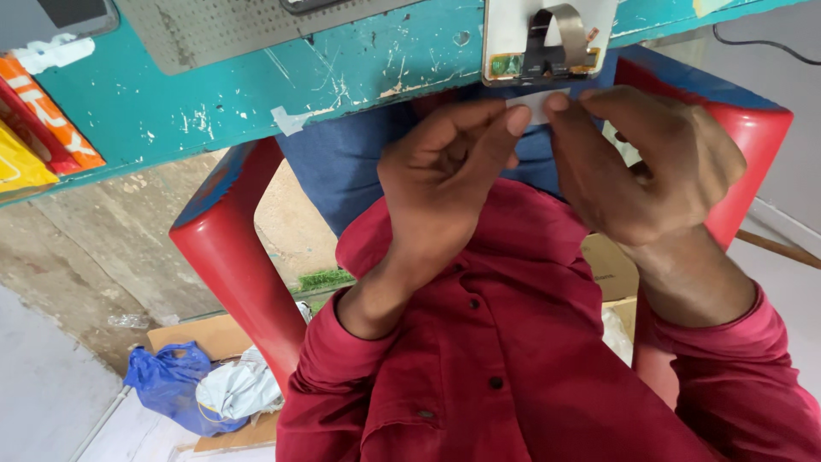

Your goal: The person applies adhesive tape to a small electronic component and then applies a line of sealant along the edges of a disassembled smartphone chassis.

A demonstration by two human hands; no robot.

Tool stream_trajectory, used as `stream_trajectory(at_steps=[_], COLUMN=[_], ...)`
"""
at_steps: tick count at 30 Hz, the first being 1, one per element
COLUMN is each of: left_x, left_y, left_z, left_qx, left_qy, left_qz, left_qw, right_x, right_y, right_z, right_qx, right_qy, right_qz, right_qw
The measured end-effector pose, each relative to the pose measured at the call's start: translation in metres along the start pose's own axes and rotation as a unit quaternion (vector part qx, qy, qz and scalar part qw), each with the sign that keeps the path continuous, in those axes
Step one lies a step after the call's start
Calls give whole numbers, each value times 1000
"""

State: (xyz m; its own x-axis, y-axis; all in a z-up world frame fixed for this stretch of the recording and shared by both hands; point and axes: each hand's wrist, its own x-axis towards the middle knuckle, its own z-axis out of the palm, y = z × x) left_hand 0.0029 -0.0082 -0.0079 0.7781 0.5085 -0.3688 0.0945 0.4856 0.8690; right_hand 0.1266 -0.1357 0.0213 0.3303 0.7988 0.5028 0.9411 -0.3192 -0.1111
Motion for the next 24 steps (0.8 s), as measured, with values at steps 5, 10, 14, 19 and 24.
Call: stream_trajectory(at_steps=[5, 10, 14, 19, 24], left_x=[0, -2, -3, 9, 19], left_y=[0, 6, 24, 49, 55], left_z=[1, -2, -15, -30, -29], left_qx=[23, 46, 248, 410, 540], left_qy=[14, 30, 1, -92, -120], left_qz=[21, 28, 186, 355, 383], left_qw=[999, 998, 951, 835, 740], right_x=[-5, -18, -16, -1, 15], right_y=[1, 0, 2, 1, 4], right_z=[0, 1, 1, -2, -5], right_qx=[34, 103, 160, 134, 177], right_qy=[1, 1, -17, -51, -63], right_qz=[17, 86, 118, 121, 151], right_qw=[999, 991, 980, 982, 971])
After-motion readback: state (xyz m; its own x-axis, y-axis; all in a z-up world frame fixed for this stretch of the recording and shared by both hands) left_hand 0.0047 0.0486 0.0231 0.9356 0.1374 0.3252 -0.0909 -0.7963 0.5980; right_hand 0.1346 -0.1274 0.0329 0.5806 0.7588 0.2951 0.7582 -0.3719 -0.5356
